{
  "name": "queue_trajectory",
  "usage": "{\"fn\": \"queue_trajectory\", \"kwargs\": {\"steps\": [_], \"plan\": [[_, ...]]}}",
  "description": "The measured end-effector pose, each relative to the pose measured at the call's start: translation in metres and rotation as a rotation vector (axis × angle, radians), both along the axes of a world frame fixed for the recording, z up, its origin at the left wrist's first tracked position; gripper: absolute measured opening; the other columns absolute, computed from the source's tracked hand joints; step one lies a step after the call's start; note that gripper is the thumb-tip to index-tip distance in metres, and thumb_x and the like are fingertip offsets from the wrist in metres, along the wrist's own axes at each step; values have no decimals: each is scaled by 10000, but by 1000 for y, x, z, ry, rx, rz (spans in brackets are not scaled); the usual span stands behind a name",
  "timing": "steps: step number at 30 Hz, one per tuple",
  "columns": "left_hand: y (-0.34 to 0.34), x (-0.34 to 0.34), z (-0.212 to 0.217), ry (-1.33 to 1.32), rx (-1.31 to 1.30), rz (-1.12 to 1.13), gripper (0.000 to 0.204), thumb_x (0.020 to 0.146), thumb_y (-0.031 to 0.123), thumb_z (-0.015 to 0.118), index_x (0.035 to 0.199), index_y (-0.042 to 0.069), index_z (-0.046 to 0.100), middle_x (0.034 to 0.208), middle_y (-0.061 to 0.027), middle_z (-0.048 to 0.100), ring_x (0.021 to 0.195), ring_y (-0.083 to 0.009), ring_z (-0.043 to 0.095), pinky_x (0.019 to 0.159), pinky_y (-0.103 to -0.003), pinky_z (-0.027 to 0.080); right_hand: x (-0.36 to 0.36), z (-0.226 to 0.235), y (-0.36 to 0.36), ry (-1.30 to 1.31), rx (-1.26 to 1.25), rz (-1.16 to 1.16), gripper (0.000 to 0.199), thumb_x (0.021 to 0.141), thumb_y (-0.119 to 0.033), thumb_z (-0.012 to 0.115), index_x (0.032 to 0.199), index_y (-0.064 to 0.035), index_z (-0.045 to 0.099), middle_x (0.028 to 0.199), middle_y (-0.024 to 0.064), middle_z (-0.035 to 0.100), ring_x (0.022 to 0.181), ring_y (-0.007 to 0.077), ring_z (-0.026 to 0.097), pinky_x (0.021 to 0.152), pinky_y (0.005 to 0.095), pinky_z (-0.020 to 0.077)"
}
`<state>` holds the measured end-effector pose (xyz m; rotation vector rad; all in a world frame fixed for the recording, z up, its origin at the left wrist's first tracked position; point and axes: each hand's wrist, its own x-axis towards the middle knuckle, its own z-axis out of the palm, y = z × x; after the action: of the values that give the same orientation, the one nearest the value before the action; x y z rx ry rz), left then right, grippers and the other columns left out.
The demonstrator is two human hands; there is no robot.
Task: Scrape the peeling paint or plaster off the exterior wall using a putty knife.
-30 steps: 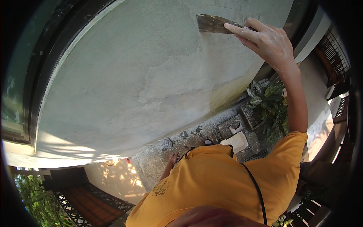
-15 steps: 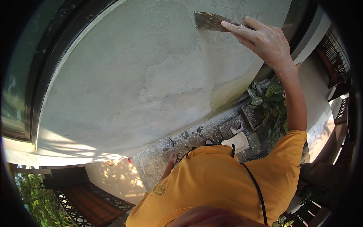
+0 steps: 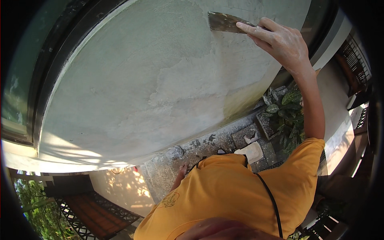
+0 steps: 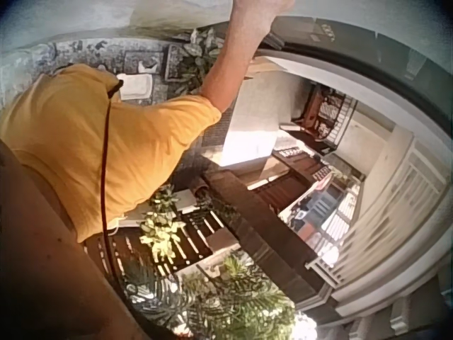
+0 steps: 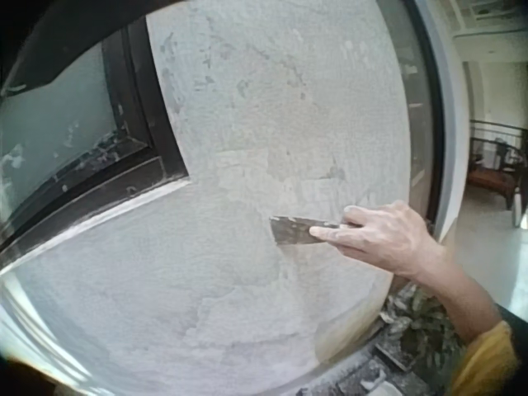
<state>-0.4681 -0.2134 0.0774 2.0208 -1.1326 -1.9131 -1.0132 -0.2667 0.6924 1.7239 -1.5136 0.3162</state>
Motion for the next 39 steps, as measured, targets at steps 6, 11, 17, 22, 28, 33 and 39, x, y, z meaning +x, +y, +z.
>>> {"fn": "queue_trajectory", "kwargs": {"steps": [6,11,17,22,28,33,39], "plan": [[0,-1,4,8,-13,-24,328,893,339,537,1106,94,582,991,-34,652,852,-179,609,714,-340,475,-1,2,-3,10,-12,3,424,850,-238,594,1241,-389,530,793,-23,549,689,162,594,572,303,499],[-7,6,-19,3,72,50,322,899,322,519,1107,83,581,1020,-42,645,855,-188,609,715,-347,477,-3,6,-6,2,1,17,414,850,-237,594,1236,-377,539,785,-22,545,690,166,592,573,303,496],[-8,1,-15,28,43,36,313,897,324,523,1102,95,584,987,-42,647,833,-183,613,720,-349,484,-10,11,-10,49,-44,50,434,869,-283,575,1272,-424,497,795,-47,556,629,137,579,537,276,516],[-2,-9,15,-15,13,-31,315,895,330,533,1094,92,587,978,-56,647,856,-194,623,739,-343,488,-3,7,-6,48,-34,32,434,869,-274,579,1271,-420,500,787,-46,557,626,140,579,543,276,519],[4,-2,4,17,25,17,344,888,341,548,1121,89,580,986,-63,647,875,-200,626,744,-348,490,0,15,-5,36,-4,-7,409,865,-277,584,1246,-413,529,769,-41,551,621,141,574,541,277,515],[3,4,-5,23,30,23,359,886,344,548,1138,90,576,990,-58,648,873,-194,624,733,-340,484,6,31,-3,74,35,-33,397,863,-275,585,1234,-407,542,776,-41,560,644,140,578,565,280,512],[-4,0,-6,6,24,-4,349,889,328,542,1131,79,577,984,-54,649,858,-187,621,728,-326,478,13,42,1,123,31,-35,386,865,-242,579,1221,-389,557,771,-32,567,654,140,582,599,276,514]]}}
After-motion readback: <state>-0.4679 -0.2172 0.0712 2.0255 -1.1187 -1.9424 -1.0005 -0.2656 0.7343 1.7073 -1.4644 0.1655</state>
